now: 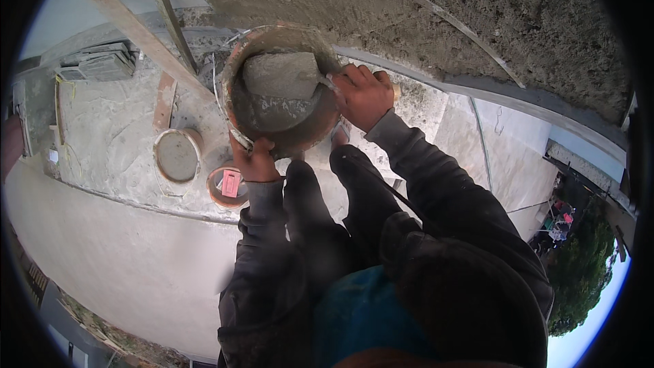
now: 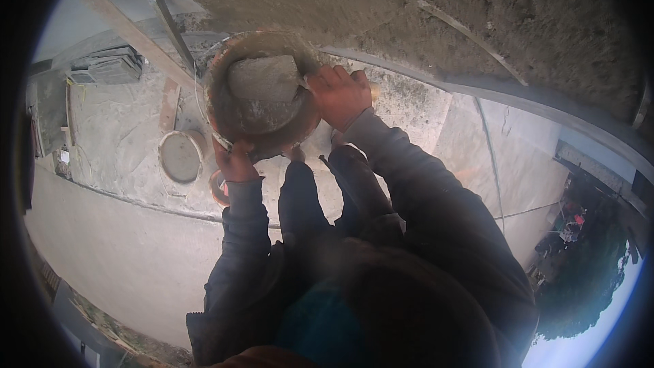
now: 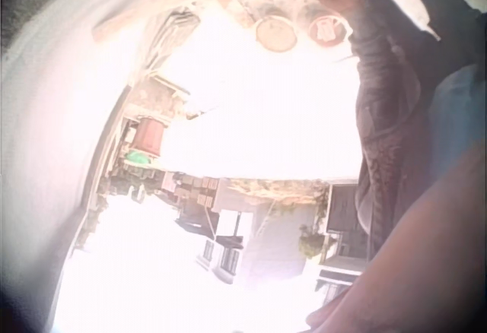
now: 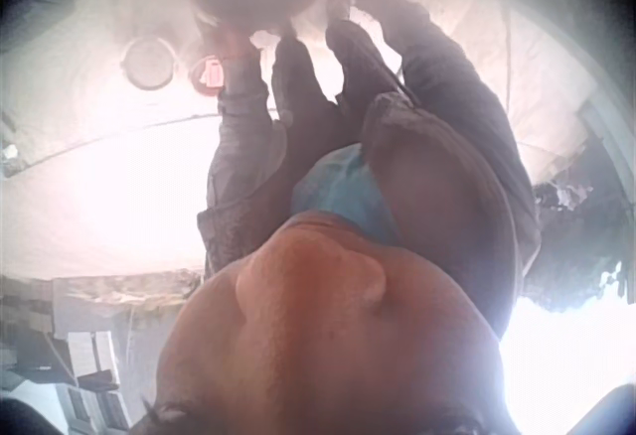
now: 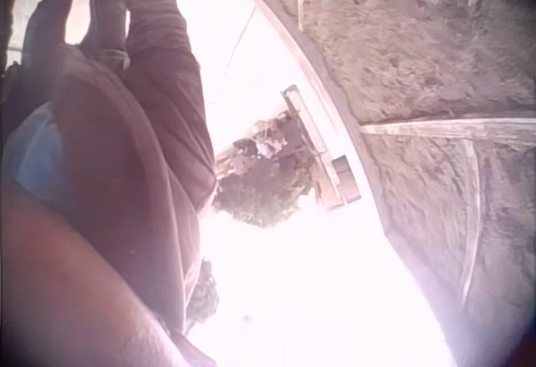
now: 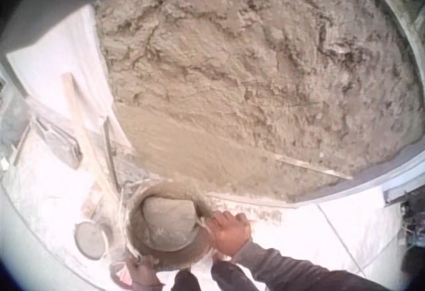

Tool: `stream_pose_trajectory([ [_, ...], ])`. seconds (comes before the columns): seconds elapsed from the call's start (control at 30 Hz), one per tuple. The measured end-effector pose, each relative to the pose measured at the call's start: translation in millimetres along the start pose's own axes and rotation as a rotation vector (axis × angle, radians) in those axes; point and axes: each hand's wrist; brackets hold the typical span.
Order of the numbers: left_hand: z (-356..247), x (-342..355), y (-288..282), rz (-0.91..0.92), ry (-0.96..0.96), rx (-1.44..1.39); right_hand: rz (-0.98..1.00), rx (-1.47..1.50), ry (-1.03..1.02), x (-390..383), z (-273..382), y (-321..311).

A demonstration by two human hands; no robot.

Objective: The person scoops cement from a bucket with a trowel and applies it to a concrete floor, smoothing the surface. They repeatedly transfer cement and use a straightedge to level the applied material.

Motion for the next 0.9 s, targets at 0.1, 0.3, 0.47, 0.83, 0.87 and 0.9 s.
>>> stream_pose_trajectory([
  [0.1,15,2,3,-0.031,-0.129,-0.047,-0.071,0.025,0.042,-9,-21,-14],
  [0.3,52,-10,-1,-0.048,-0.178,-0.073,0.294,0.348,0.186,-27,-62,-117],
  [0.47,65,-32,12,-0.067,-0.142,-0.003,0.68,0.622,0.197,-17,-181,-108],
  [0.83,91,-84,61,-0.095,-0.112,-0.072,0.065,0.066,0.221,-35,-251,-157],
  [0.87,93,-88,67,-0.086,-0.136,-0.088,0.023,0.021,0.207,-40,-255,-123],
  [0.9,95,-91,69,-0.074,-0.163,-0.097,-0.018,-0.019,0.2,-48,-260,-87],
])
Point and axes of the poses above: each hand's wrist, its own x-axis towards the middle knuckle, its own y-axis out of the palm, z = x × y, and after that the axes turned 6 degrees about y, right-handed
